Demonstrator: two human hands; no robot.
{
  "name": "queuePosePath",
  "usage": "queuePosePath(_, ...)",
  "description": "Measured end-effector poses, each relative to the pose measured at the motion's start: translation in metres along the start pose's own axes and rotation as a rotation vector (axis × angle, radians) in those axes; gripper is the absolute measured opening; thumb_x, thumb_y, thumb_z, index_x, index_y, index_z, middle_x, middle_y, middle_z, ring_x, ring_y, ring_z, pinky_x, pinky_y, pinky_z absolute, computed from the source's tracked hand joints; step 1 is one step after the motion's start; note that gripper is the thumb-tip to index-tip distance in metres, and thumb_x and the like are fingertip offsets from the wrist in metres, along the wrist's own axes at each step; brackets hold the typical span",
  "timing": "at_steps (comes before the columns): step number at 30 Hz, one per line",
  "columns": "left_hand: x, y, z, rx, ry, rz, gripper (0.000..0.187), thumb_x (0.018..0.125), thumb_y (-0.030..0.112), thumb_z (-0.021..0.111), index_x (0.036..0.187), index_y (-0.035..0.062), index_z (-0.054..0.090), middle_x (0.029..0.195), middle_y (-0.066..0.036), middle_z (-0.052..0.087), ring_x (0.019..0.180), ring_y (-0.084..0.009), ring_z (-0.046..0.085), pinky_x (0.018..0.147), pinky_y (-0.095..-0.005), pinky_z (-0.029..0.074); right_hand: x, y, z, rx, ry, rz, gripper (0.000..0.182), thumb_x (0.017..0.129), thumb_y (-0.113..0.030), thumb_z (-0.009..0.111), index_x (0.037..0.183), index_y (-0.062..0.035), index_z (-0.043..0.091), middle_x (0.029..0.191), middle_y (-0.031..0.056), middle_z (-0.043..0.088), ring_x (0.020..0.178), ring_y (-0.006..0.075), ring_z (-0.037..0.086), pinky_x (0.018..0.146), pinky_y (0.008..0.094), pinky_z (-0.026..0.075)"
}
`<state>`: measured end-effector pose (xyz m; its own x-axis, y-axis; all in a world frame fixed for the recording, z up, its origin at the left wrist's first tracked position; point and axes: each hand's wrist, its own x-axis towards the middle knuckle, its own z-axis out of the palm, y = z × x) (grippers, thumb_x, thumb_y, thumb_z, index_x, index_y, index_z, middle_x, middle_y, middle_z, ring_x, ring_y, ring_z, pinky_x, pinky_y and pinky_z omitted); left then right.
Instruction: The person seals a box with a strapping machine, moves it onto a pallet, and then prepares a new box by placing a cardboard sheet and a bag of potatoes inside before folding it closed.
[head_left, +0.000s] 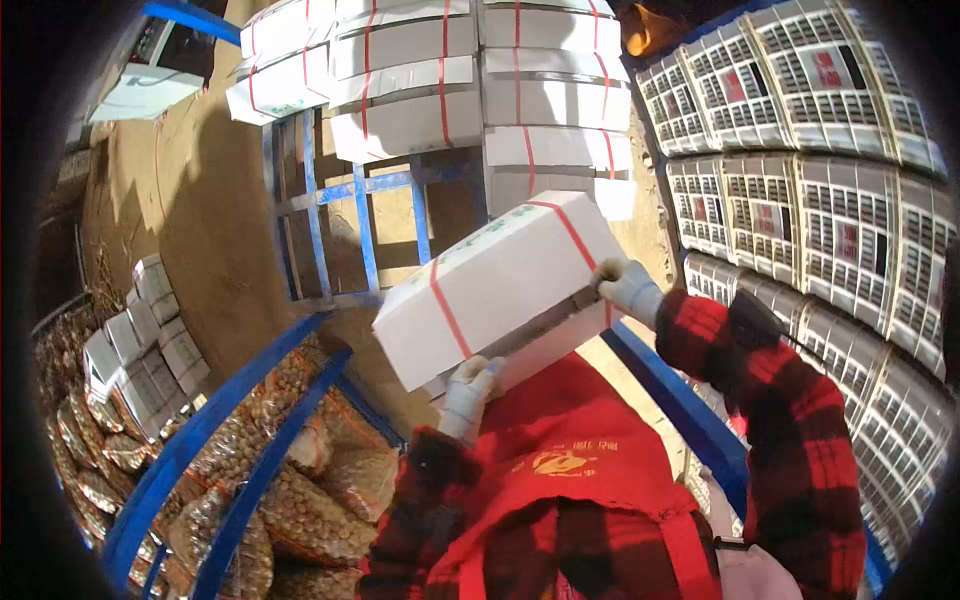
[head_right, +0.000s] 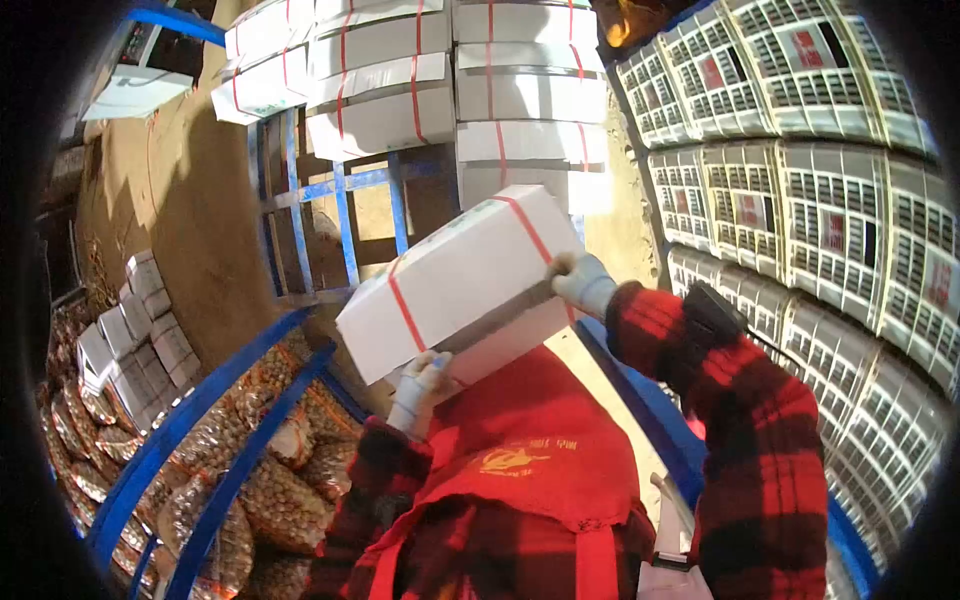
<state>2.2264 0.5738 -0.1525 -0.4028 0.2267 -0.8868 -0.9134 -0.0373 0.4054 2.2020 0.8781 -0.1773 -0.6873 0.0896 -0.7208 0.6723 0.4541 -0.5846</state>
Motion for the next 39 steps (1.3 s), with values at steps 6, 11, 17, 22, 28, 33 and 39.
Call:
queuePosePath(6,0.053,-0.004,0.062,0.172,-0.174,0.004,0.028,0.082,0.026,0.063,0.066,0.0062,0.050,0.058,0.001,0.046,0.048,-0.0099,0.043,0.048,-0.0242,0.039,-0.010,0.076,-0.044,0.165,0.126,0.144,0.016,0.066,-0.004,0.054,0.079,-0.0002,0.063,0.068,0.0090,0.061,0.067,0.0156,0.057,0.064,0.0266,0.046)
queuePosePath(11,0.086,-0.002,0.111,0.136,-0.119,-0.229,0.027,0.082,0.029,0.062,0.090,0.0039,0.056,0.078,-0.004,0.055,0.064,-0.0137,0.052,0.053,-0.0269,0.045,-0.022,0.119,-0.069,0.225,0.153,0.436,0.013,0.067,-0.006,0.057,0.077,-0.0009,0.064,0.065,0.0066,0.060,0.058,0.0112,0.055,0.053,0.0248,0.045)
queuePosePath(17,0.248,-0.037,0.124,0.221,-0.125,-0.275,0.038,0.081,0.031,0.056,0.110,0.0074,0.053,0.101,-0.006,0.055,0.078,-0.0217,0.054,0.063,-0.0352,0.047,0.098,0.230,-0.055,0.325,0.043,0.411,0.019,0.075,-0.020,0.058,0.086,-0.0062,0.065,0.072,0.0071,0.063,0.065,0.0167,0.061,0.053,0.0300,0.049)
queuePosePath(22,0.306,-0.172,0.094,0.558,-0.090,-0.136,0.024,0.078,0.024,0.057,0.090,0.0032,0.058,0.080,-0.007,0.057,0.069,-0.0191,0.055,0.060,-0.0333,0.046,0.129,0.295,0.024,-0.801,0.211,0.126,0.016,0.071,-0.016,0.063,0.079,-0.0023,0.065,0.068,0.0077,0.063,0.056,0.0163,0.060,0.047,0.0310,0.047)
queuePosePath(28,0.325,-0.216,0.070,0.561,-0.208,-0.192,0.024,0.080,0.022,0.057,0.090,0.0022,0.064,0.088,-0.009,0.062,0.079,-0.0196,0.058,0.071,-0.0313,0.046,0.091,0.334,0.047,0.312,0.316,0.560,0.008,0.070,-0.008,0.061,0.066,-0.0028,0.065,0.058,0.0064,0.061,0.051,0.0154,0.058,0.043,0.0305,0.046)
queuePosePath(33,0.242,-0.094,0.122,0.402,-0.102,-0.395,0.028,0.083,0.034,0.054,0.101,0.0137,0.061,0.095,0.001,0.057,0.088,-0.0118,0.051,0.062,-0.0289,0.046,0.066,0.302,-0.017,0.865,0.106,0.376,0.009,0.074,-0.009,0.065,0.080,-0.0041,0.062,0.068,0.0070,0.062,0.057,0.0135,0.057,0.047,0.0237,0.043)
queuePosePath(39,0.178,0.002,0.150,0.163,-0.156,-0.579,0.021,0.082,0.025,0.055,0.093,0.0077,0.062,0.082,-0.002,0.056,0.061,-0.0117,0.053,0.053,-0.0253,0.043,0.040,0.202,-0.073,0.243,0.093,0.539,0.010,0.073,-0.010,0.069,0.073,-0.0015,0.062,0.064,0.0076,0.061,0.054,0.0113,0.056,0.042,0.0271,0.044)
